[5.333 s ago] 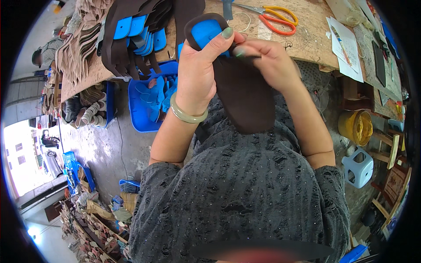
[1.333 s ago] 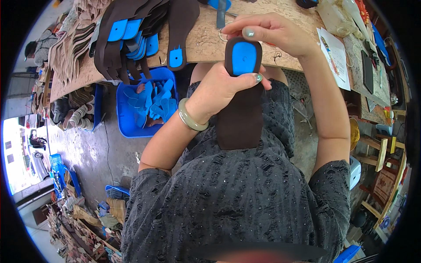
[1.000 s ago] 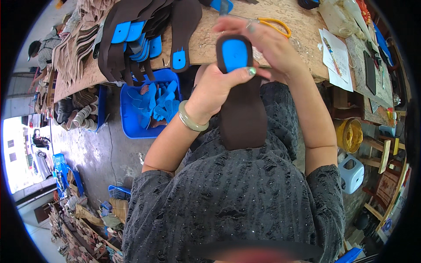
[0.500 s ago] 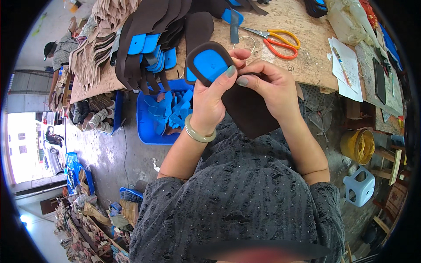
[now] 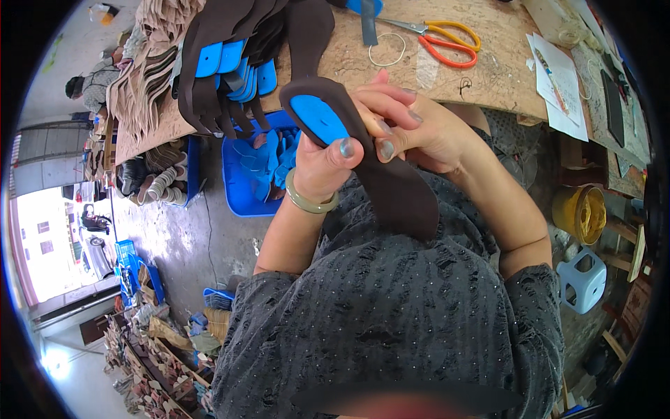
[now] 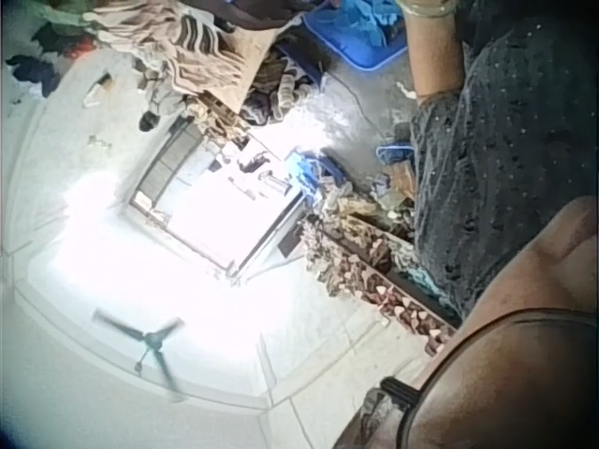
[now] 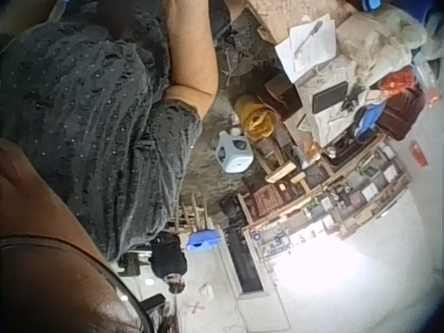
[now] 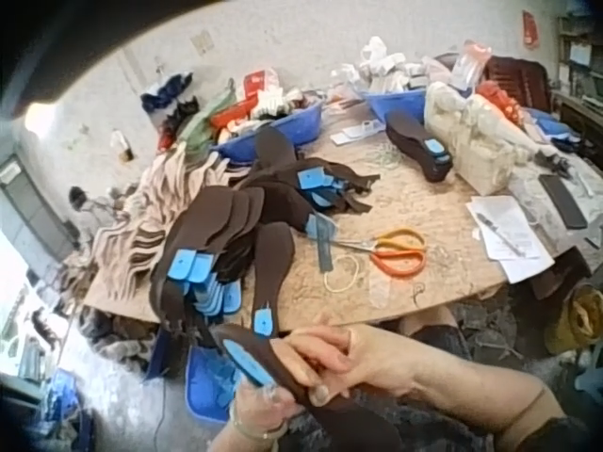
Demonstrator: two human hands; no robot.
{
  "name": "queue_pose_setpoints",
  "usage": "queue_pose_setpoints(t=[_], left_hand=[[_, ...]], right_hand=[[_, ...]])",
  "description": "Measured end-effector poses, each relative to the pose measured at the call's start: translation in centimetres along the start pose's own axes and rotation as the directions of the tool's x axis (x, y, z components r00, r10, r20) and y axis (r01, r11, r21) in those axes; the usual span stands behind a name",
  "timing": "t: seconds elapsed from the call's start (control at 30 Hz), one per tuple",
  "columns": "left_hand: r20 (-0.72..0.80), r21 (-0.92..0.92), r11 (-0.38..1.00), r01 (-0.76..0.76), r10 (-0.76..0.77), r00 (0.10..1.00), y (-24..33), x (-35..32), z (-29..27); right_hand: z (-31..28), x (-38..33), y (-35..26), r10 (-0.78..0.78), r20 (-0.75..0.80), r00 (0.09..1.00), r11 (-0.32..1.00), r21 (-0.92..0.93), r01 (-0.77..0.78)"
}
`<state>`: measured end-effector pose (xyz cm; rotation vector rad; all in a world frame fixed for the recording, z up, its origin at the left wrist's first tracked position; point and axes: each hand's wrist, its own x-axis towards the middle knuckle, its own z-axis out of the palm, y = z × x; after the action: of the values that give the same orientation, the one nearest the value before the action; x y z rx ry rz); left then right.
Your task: Manually assembling shoe soles with upper components and trimming excess material in a manufacturing setting.
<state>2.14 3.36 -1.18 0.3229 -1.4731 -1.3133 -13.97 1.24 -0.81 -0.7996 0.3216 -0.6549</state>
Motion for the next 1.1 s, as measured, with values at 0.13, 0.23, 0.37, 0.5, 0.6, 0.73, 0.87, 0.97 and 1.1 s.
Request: queue_pose_setpoints(t=[0.13, 0.23, 0.37, 0.5, 0.6, 0.73, 0.87, 0.97, 1.1], left_hand=[[0.081, 0.002, 0.998, -0.065, 0.064, 0.995, -0.2, 0.3, -0.4], [-0.037, -0.098, 0.995, -0.026, 0.023, 0.999, -0.3, 0.5, 0.2], [-0.165, -0.119, 0.992, 0.043, -0.062, 0.984, -0.3, 0.5, 0.6], [-0.253, -0.239, 0.965, 0.106, -0.167, 0.953, -0.5, 0.7, 1.3], [-0.303, -0.226, 0.961, 0.161, -0.226, 0.926, -0.1, 0.7, 1.3], [-0.336, -0.219, 0.964, 0.151, -0.220, 0.916, -0.1, 0.6, 1.2], [-0.357, -0.208, 0.966, 0.156, -0.224, 0.907, -0.1, 0.5, 1.1], [-0.364, -0.195, 0.969, 0.149, -0.213, 0.907, 0.0, 0.6, 1.4], [-0.345, 0.017, 0.983, 0.182, -0.165, 0.924, 0.8, 0.7, 1.8]], right_hand=[[-0.4, -0.3, -0.6, 0.145, -0.028, 0.989, 0.962, -0.229, -0.148], [-0.5, -0.7, -0.4, -0.111, -0.078, 0.991, 0.982, -0.163, 0.097], [-0.4, -1.4, -0.9, -0.087, -0.120, 0.989, 0.995, -0.058, 0.080], [-1.1, -1.1, -0.1, -0.224, -0.182, 0.957, 0.966, -0.174, 0.193], [-1.3, -0.9, 0.2, -0.345, -0.186, 0.920, 0.920, -0.264, 0.291], [-1.4, -0.8, 0.4, -0.437, -0.212, 0.874, 0.859, -0.387, 0.336], [-0.6, -0.7, 0.3, -0.468, -0.266, 0.843, 0.804, -0.524, 0.281], [-0.5, -0.8, -0.1, -0.429, -0.269, 0.862, 0.788, -0.578, 0.212], [-0.5, -0.6, 0.1, -0.484, -0.236, 0.842, 0.767, -0.577, 0.279]])
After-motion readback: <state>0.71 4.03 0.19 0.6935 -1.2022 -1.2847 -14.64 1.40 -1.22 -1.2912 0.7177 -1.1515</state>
